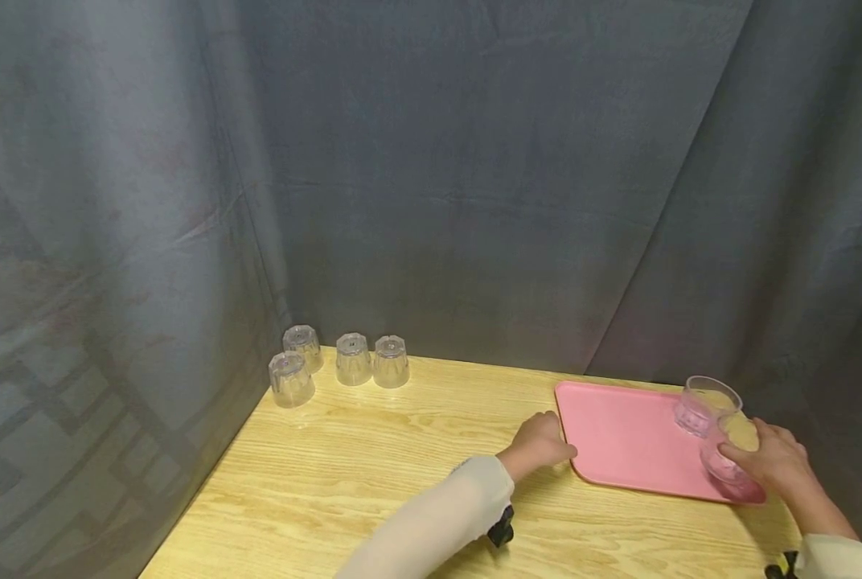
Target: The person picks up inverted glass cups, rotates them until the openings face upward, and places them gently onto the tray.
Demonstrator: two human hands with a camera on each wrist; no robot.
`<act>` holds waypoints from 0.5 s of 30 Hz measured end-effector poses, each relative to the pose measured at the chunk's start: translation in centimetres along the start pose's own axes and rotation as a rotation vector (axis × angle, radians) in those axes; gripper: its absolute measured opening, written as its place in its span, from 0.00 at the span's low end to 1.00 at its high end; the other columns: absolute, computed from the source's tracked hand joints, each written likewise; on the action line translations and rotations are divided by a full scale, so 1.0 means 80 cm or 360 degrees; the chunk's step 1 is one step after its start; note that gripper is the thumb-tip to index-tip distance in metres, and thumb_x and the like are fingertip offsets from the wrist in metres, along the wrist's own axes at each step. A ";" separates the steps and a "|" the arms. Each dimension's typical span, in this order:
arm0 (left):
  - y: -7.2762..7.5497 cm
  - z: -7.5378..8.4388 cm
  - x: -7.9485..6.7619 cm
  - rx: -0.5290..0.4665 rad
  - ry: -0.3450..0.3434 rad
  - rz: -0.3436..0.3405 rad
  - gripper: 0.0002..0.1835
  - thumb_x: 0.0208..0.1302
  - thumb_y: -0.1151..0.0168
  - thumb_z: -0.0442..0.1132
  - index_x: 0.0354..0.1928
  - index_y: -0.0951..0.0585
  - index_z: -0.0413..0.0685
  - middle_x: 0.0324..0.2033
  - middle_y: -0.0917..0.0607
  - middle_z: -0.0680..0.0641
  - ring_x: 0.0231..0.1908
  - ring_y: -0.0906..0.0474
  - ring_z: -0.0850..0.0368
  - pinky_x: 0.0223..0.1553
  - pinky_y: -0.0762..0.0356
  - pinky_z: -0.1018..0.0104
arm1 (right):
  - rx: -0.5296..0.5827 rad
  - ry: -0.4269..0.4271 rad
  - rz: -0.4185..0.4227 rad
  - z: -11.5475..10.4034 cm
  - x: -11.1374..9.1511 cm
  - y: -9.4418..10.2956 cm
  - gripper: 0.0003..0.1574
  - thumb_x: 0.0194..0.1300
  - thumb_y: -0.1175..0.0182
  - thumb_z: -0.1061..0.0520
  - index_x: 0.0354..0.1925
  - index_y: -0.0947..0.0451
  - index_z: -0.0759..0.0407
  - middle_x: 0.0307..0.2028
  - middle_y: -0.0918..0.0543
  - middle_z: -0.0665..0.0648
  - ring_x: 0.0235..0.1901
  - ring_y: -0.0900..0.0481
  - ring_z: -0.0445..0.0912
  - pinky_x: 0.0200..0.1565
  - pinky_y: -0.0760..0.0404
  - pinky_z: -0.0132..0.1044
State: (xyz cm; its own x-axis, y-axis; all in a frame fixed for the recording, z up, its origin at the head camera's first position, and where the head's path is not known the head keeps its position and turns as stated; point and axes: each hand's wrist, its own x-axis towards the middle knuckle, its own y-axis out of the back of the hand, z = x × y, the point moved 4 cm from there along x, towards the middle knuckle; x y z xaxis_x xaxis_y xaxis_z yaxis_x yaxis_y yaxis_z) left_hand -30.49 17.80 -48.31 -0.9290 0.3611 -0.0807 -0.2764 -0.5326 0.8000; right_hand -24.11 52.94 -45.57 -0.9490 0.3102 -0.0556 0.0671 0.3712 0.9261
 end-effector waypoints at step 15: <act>0.039 -0.012 -0.005 0.0381 -0.0085 0.0001 0.25 0.59 0.29 0.56 0.52 0.20 0.49 0.45 0.19 0.52 0.50 0.23 0.56 0.44 0.21 0.66 | -0.0004 -0.0051 -0.0050 0.005 0.001 0.001 0.64 0.68 0.40 0.38 0.67 0.60 0.89 0.60 0.54 0.91 0.61 0.54 0.86 0.61 0.44 0.78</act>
State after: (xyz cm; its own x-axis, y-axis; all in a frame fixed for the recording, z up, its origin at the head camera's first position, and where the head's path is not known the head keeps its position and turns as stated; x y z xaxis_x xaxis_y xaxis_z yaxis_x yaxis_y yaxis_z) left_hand -31.20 15.23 -46.33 -0.9130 0.4044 -0.0537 -0.2039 -0.3382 0.9187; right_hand -24.05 53.32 -45.65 -0.9404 0.3260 -0.0967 0.0363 0.3790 0.9247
